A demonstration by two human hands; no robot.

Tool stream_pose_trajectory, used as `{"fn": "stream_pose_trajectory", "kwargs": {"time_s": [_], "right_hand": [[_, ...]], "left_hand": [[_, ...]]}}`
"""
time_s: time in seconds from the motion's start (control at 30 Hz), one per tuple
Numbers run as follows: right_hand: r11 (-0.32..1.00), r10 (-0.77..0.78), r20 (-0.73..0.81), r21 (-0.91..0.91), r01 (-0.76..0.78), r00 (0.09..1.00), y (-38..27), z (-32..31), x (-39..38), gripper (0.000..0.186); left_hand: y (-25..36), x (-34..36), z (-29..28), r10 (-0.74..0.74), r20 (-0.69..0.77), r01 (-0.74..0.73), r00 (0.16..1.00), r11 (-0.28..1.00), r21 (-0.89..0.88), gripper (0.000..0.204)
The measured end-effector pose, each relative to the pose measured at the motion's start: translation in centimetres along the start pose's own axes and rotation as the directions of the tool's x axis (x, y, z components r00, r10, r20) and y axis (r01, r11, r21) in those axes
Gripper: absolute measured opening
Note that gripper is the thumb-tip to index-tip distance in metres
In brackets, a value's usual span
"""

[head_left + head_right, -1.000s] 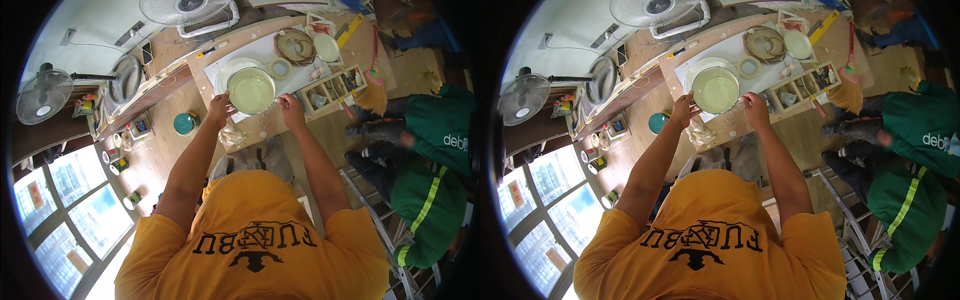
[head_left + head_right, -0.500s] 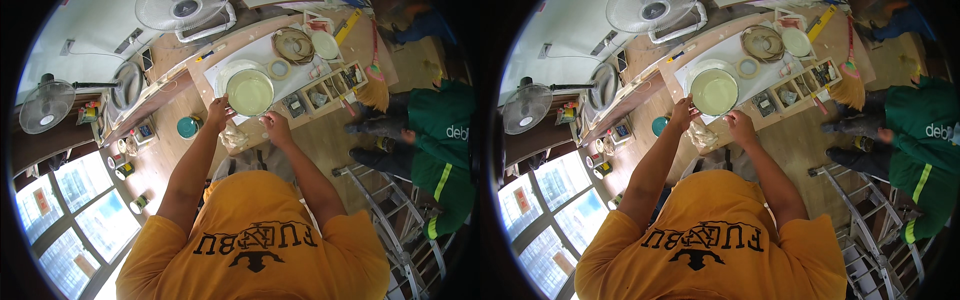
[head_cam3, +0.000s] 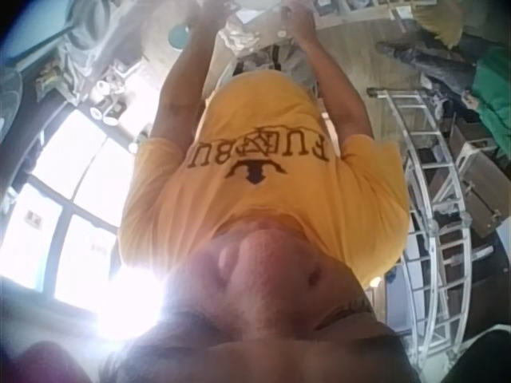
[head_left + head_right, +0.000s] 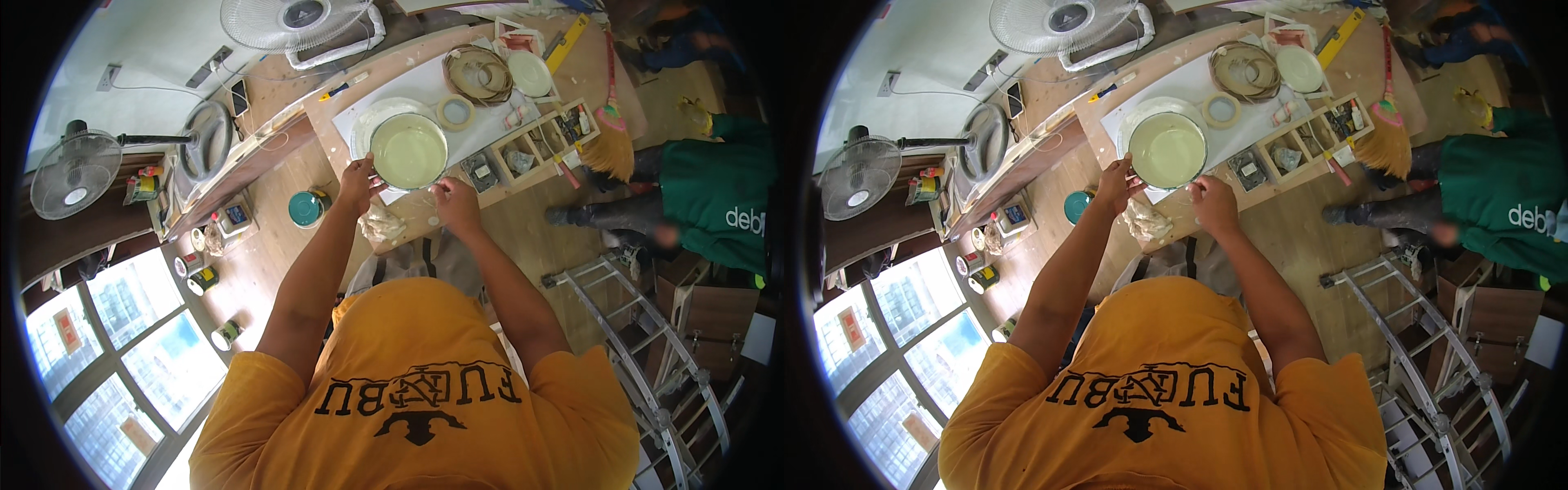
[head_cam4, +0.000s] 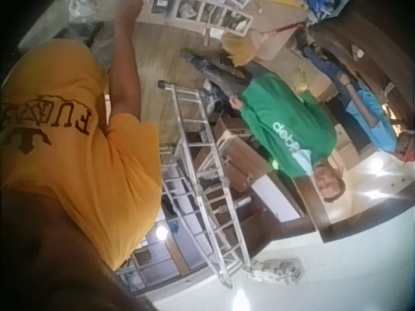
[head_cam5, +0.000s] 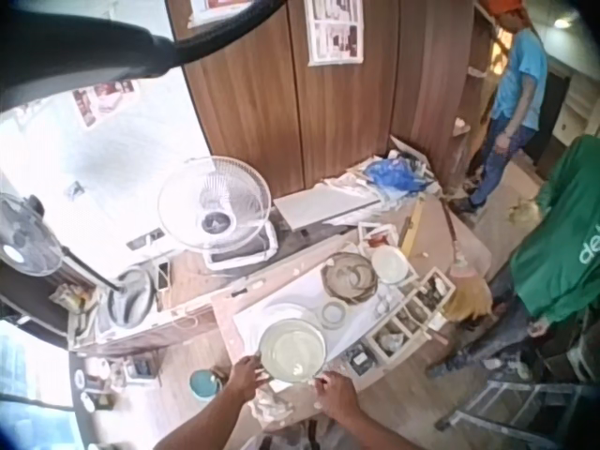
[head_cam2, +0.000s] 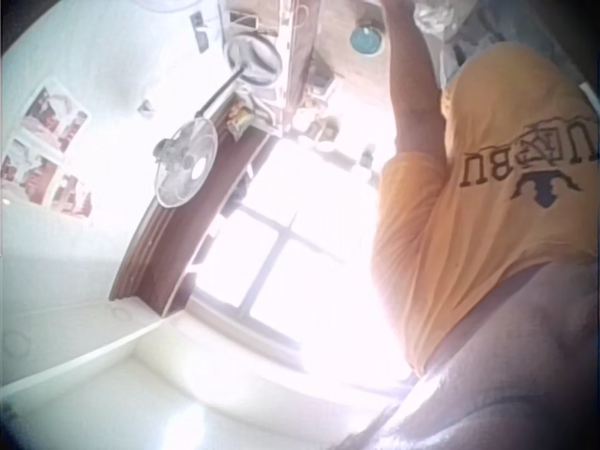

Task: The person opens a paint bucket, stirs the contents with a stick, and then carries the bucket to a sink to rinse the stick. The person then returns to the work area and places the bucket on a table.

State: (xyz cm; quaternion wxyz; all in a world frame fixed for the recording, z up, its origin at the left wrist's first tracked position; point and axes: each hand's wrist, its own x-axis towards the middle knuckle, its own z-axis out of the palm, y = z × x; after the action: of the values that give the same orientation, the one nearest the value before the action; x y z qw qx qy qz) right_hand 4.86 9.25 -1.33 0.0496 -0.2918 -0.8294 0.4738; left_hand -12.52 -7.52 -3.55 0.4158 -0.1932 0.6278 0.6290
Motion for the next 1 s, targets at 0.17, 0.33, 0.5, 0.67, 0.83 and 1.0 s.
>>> {"fn": "stream_pose_trajectory", "kwargs": {"time_s": [0.17, 0.33, 0.5, 0.67, 0.83, 1.0], "right_hand": [[0.999, 0.04, -0.103, 0.03, -0.037, 0.994, -0.1, 0.5, -0.4, 0.021], [0.999, 0.017, -0.151, -0.027, -0.021, 0.988, 0.3, -0.1, 0.4, 0.02], [0.999, -0.036, -0.13, 0.009, 0.038, 0.991, -0.6, 2.1, -0.8, 0.02], [0.995, -0.052, -0.097, 0.084, 0.06, 0.994, -0.3, 3.5, -2.1, 0.019], [0.991, -0.001, -0.26, 0.127, 0.035, 0.966, 0.8, 2.7, -1.5, 0.018], [0.99, -0.06, -0.192, 0.112, 0.082, 0.979, 0.2, 4.2, -2.3, 0.016]], "left_hand": [[0.1, -0.2, 0.0, 0.007, -0.008, -0.007, 1.0, 1.0, -0.003, 0.042], [-0.1, -0.1, 0.0, -0.004, -0.009, 0.004, 1.0, 1.0, 0.006, 0.042], [0.0, 0.0, 0.1, 0.001, -0.017, -0.001, 1.0, 1.0, 0.008, 0.042], [0.1, 0.0, 0.2, 0.009, -0.013, -0.009, 1.0, 1.0, 0.005, 0.041], [0.0, 0.4, -0.2, -0.003, 0.001, 0.003, 1.0, 1.0, -0.002, 0.041], [-0.1, 0.3, -0.2, 0.007, 0.006, -0.007, 1.0, 1.0, 0.001, 0.041]]}}
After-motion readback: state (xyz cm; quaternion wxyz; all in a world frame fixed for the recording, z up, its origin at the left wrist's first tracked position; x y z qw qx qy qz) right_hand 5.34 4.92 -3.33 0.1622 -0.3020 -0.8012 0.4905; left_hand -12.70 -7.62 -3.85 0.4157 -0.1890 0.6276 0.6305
